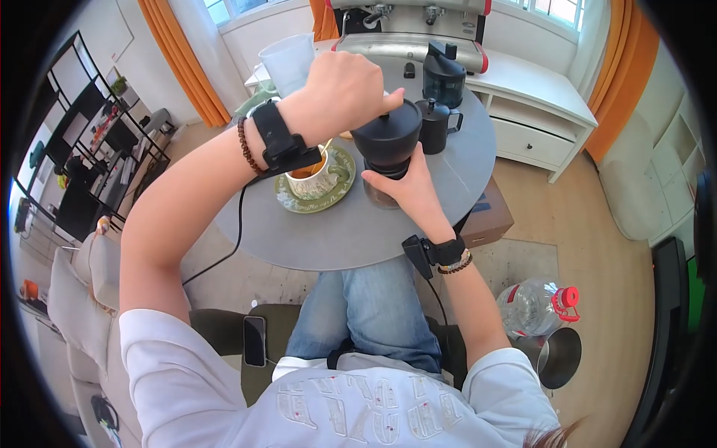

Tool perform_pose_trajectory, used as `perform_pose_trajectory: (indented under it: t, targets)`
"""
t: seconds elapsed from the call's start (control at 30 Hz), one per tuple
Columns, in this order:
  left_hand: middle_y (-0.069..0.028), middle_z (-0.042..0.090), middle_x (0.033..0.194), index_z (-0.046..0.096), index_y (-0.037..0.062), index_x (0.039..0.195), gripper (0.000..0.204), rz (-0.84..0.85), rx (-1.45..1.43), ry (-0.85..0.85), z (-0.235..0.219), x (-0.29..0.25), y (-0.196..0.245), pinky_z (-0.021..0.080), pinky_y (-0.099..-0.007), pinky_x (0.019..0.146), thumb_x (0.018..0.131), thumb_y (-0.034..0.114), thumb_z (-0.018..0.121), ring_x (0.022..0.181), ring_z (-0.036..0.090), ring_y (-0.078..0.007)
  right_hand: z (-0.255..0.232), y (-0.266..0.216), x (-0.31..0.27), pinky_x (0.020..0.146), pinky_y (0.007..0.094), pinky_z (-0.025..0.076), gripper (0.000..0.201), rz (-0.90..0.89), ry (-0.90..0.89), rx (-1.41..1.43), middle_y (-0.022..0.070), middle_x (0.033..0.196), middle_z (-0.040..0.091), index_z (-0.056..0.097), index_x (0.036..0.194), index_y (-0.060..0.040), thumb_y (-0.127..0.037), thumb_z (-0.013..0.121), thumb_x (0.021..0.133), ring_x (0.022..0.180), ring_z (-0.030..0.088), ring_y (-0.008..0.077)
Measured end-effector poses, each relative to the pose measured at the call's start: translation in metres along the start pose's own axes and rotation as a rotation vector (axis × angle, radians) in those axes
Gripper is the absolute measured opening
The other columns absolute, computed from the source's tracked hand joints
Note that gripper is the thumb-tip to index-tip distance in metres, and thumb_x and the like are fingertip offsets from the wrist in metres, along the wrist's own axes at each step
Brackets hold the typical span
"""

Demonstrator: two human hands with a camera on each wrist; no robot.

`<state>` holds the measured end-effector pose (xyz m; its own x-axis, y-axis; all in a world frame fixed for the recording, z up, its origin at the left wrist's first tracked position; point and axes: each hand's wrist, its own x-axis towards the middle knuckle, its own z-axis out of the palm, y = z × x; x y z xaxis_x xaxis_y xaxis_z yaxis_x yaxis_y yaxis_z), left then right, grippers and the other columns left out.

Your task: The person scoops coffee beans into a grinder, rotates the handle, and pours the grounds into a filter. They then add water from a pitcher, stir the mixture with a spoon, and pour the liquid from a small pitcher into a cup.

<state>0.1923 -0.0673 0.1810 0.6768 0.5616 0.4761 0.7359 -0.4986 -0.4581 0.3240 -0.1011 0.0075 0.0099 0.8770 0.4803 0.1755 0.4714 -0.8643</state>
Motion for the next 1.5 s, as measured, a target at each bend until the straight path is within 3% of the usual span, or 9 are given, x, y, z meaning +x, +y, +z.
perform_pose_trajectory:
  t: [0.2, 0.4, 0.6, 0.8, 0.9, 1.13, 1.23, 1.27, 1.5]
  targets:
    - [-0.0128, 0.056, 0.053, 0.059, -0.0027, 0.065, 0.050, 0.037, -0.153, -0.098, 0.005, -0.004, 0.005, 0.048, -0.0413, 0.053, 0.098, 0.034, 0.049, 0.053, 0.059, -0.0328, -0.001, 0.007, 0.000, 0.096, 0.0418, 0.043, 0.079, -0.045, 0.021, -0.079, 0.0189, 0.116, 0.049, 0.041, 0.122, 0.0031, -0.036, 0.085, 0.069, 0.113, 0.051, 0.0338]
    - [-0.0171, 0.062, 0.074, 0.057, -0.0040, 0.083, 0.040, 0.265, -0.345, 0.052, 0.029, -0.008, -0.006, 0.052, -0.0431, 0.068, 0.103, 0.028, 0.041, 0.070, 0.062, -0.0379, -0.006, 0.008, 0.004, 0.097, 0.0413, 0.042, 0.081, -0.044, -0.025, -0.042, 0.0186, 0.119, 0.047, 0.040, 0.122, 0.0020, -0.035, 0.086, 0.067, 0.114, 0.050, 0.0322]
    - [-0.0189, 0.056, 0.093, 0.051, -0.0023, 0.097, 0.039, 0.262, -0.583, -0.275, 0.016, -0.001, -0.021, 0.045, -0.0412, 0.088, 0.105, 0.033, 0.036, 0.096, 0.056, -0.0327, -0.014, 0.003, 0.006, 0.099, 0.0391, 0.042, 0.081, 0.011, -0.092, -0.051, 0.0171, 0.120, 0.048, 0.041, 0.123, 0.0004, -0.032, 0.088, 0.065, 0.116, 0.051, 0.0295]
    - [-0.0135, 0.053, 0.100, 0.049, 0.0024, 0.109, 0.027, 0.660, -0.479, -0.047, 0.018, 0.009, -0.030, 0.044, -0.0400, 0.089, 0.104, 0.028, 0.042, 0.097, 0.052, -0.0305, -0.025, 0.002, 0.010, 0.102, 0.0381, 0.041, 0.088, 0.036, -0.189, 0.021, 0.0163, 0.123, 0.049, 0.038, 0.129, 0.0006, -0.032, 0.088, 0.064, 0.119, 0.050, 0.0292]
    - [-0.0136, 0.055, 0.103, 0.049, 0.0028, 0.116, 0.026, 0.656, -0.466, -0.020, 0.016, 0.011, -0.026, 0.046, -0.0388, 0.091, 0.101, 0.024, 0.050, 0.100, 0.055, -0.0294, -0.023, 0.000, 0.008, 0.103, 0.0390, 0.040, 0.089, 0.079, -0.174, 0.066, 0.0167, 0.124, 0.047, 0.037, 0.131, 0.0006, -0.033, 0.088, 0.065, 0.121, 0.049, 0.0293]
    - [-0.0159, 0.064, 0.107, 0.059, -0.0009, 0.116, 0.036, -0.120, -1.088, 0.059, 0.035, 0.000, 0.029, 0.048, -0.0333, 0.086, 0.099, 0.029, 0.051, 0.099, 0.061, -0.0248, -0.002, 0.003, 0.000, 0.102, 0.0417, 0.040, 0.092, -0.001, 0.052, -0.212, 0.0181, 0.126, 0.045, 0.033, 0.133, 0.0014, -0.032, 0.087, 0.066, 0.121, 0.047, 0.0320]
    - [-0.0139, 0.065, 0.109, 0.060, 0.0017, 0.117, 0.031, -0.134, -1.119, 0.171, 0.051, 0.002, 0.028, 0.048, -0.0332, 0.086, 0.098, 0.023, 0.048, 0.098, 0.062, -0.0241, -0.003, 0.003, 0.001, 0.102, 0.0422, 0.041, 0.093, -0.017, 0.027, -0.252, 0.0187, 0.126, 0.045, 0.034, 0.133, 0.0016, -0.032, 0.088, 0.066, 0.120, 0.047, 0.0331]
    - [-0.0131, 0.064, 0.111, 0.061, 0.0043, 0.118, 0.031, -0.152, -1.145, 0.042, 0.048, 0.004, 0.024, 0.047, -0.0337, 0.091, 0.095, 0.016, 0.044, 0.102, 0.061, -0.0248, -0.006, -0.001, 0.003, 0.103, 0.0418, 0.041, 0.095, -0.004, 0.001, -0.267, 0.0189, 0.127, 0.045, 0.033, 0.135, 0.0015, -0.032, 0.088, 0.066, 0.122, 0.047, 0.0329]
    - [-0.0130, 0.047, 0.138, 0.060, 0.0048, 0.116, 0.035, 0.229, -1.046, 0.137, 0.064, 0.018, 0.010, 0.032, -0.0356, 0.111, 0.090, 0.010, 0.037, 0.129, 0.044, -0.0258, -0.039, -0.013, 0.025, 0.106, 0.0363, 0.039, 0.089, 0.114, -0.303, -0.207, 0.0152, 0.134, 0.051, 0.040, 0.136, 0.0002, -0.028, 0.088, 0.066, 0.125, 0.048, 0.0240]
